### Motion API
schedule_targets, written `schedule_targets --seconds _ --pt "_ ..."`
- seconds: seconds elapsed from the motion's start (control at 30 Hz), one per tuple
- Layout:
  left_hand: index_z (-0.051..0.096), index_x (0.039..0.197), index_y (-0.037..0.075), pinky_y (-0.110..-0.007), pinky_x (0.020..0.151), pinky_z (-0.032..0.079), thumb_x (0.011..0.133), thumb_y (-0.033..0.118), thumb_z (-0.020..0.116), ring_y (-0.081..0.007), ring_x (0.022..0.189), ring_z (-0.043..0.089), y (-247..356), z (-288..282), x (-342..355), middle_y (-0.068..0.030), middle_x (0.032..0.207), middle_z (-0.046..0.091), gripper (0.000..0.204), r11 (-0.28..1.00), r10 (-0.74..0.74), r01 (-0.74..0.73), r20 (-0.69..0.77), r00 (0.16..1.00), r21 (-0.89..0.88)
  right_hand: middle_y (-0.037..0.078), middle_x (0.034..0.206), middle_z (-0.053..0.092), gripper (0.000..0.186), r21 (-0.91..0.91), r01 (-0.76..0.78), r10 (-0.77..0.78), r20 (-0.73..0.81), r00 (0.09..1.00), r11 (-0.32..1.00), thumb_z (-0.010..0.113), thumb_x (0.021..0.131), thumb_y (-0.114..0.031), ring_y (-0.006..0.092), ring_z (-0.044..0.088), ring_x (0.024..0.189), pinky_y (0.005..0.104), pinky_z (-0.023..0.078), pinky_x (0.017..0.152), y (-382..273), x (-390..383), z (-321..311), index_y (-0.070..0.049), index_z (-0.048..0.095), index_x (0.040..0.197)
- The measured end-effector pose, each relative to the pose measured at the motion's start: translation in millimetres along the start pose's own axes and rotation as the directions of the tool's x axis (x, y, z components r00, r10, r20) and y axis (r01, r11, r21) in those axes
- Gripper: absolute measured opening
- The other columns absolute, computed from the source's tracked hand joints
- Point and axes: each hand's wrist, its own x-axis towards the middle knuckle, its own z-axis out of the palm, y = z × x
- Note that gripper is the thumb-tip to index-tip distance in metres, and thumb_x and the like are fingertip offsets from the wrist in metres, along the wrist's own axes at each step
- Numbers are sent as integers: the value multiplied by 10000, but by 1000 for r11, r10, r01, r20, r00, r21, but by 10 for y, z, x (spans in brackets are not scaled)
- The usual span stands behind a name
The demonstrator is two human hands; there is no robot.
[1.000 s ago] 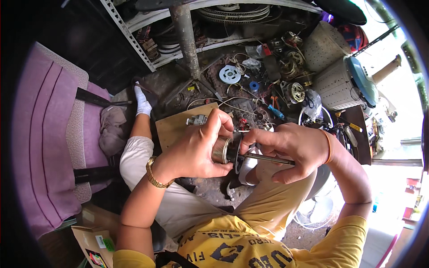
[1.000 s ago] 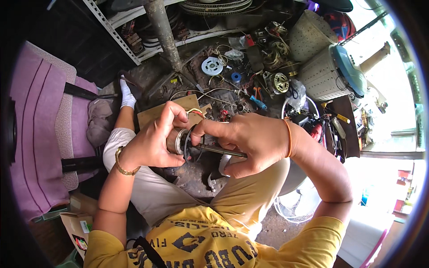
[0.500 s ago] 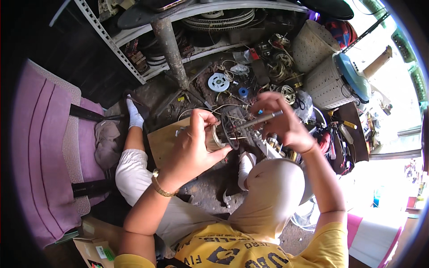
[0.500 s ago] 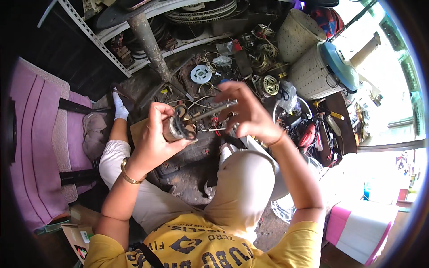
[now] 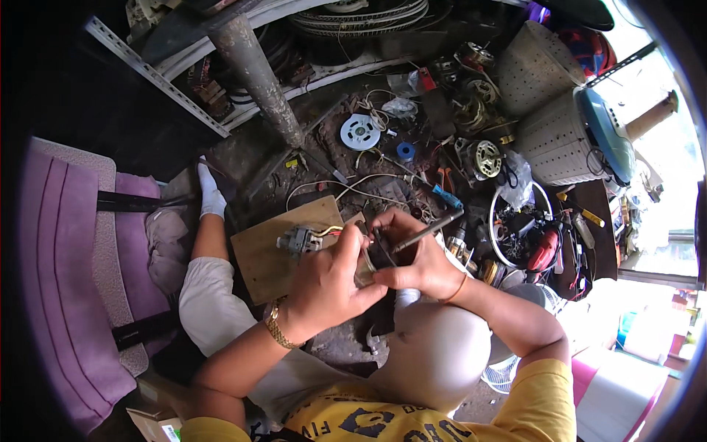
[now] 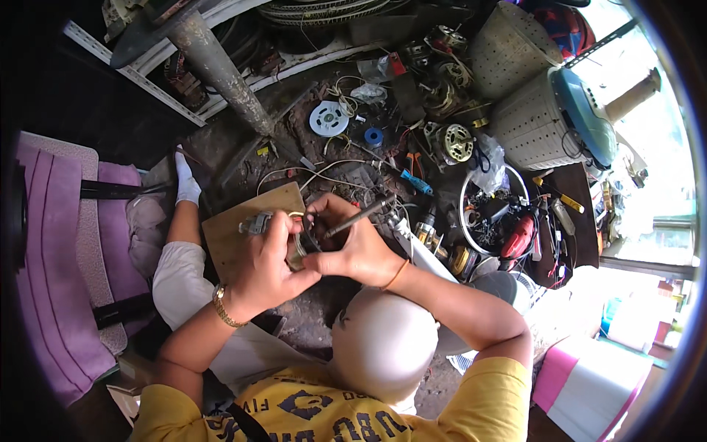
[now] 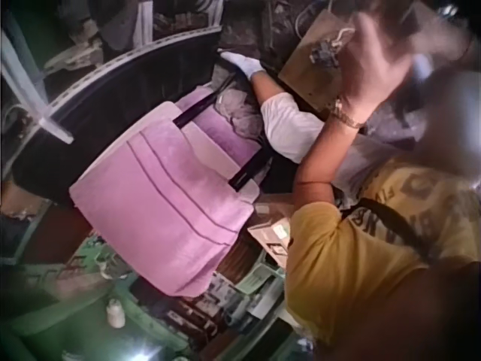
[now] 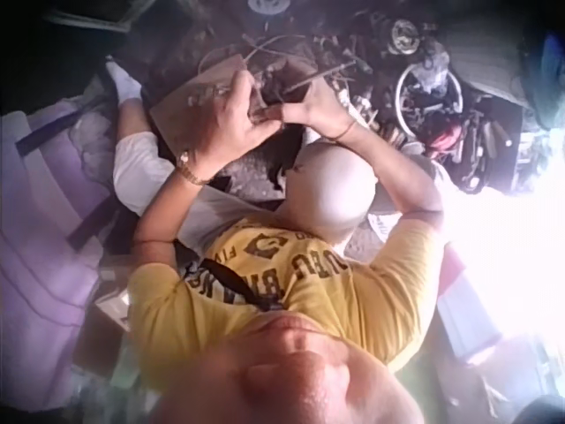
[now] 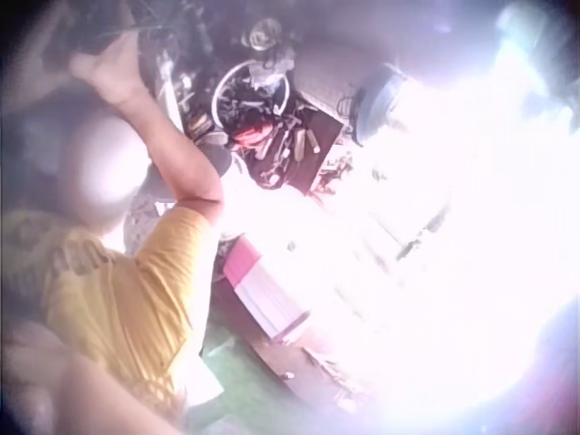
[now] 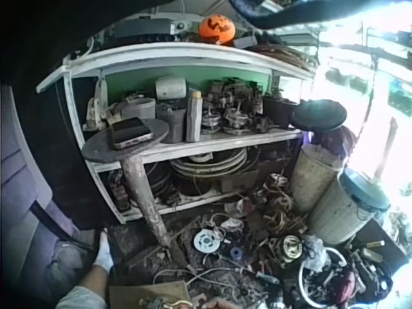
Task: The person disassembles fan motor components, hammers a bearing off a rotor shaft on a metal stand, fits the bearing onto the shaft, and reassembles the motor housing using a screwdriver and pliers.
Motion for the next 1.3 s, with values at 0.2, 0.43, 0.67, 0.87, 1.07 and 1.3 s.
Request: schedule_targets --seconds 0.2,0.43,0.67,0.87,1.07,1.3 --pt "474 1117 59 -308 538 439 789 257 811 -145 594 523 -445 367 -34 -50 836 546 509 858 -127 169 118 985 -485 -14 960 561 536 97 -153 151 28 988 983 848 670 -143 83 517 907 253 441 804 69 161 -104 -42 557 1108" --pt "423 1377 56 -174 511 372 924 388 685 -52 618 539 -654 245 19 -35 832 608 619 -121 53 806 807 588 -579 -8 944 555 556 29 -7 3 119 993 1000 867 682 -157 82 503 864 247 429 752 323 196 -267 -26 529 1103" --pt "521 1266 -19 -274 643 464 964 298 645 -86 695 538 -648 332 -162 -7 781 558 455 670 -108 366 403 909 -645 103 1119 678 633 -249 138 -86 210 974 959 893 661 -189 200 669 1020 342 530 909 211 300 -277 -18 586 1188" --pt "613 1082 48 -241 520 340 983 372 552 -38 586 415 -383 -92 -148 61 709 470 344 401 -156 705 714 682 -585 87 1010 696 578 -245 141 -41 373 927 959 870 628 -181 233 707 899 333 551 804 1 195 -189 -38 618 1128" --pt "625 1133 58 -209 459 222 940 477 429 -36 494 295 -633 -231 -368 69 652 428 500 24 -3 943 944 331 -331 27 948 639 512 -156 168 -123 264 957 973 881 647 -116 95 600 798 255 501 758 9 124 -286 -49 625 1085" --pt "647 1058 36 -185 436 261 936 443 447 -15 499 356 -861 -668 -454 59 684 502 469 63 -110 968 962 250 -244 25 936 578 539 -133 139 -120 147 982 981 857 620 -162 110 538 782 253 448 694 -129 278 -633 -46 580 1067"
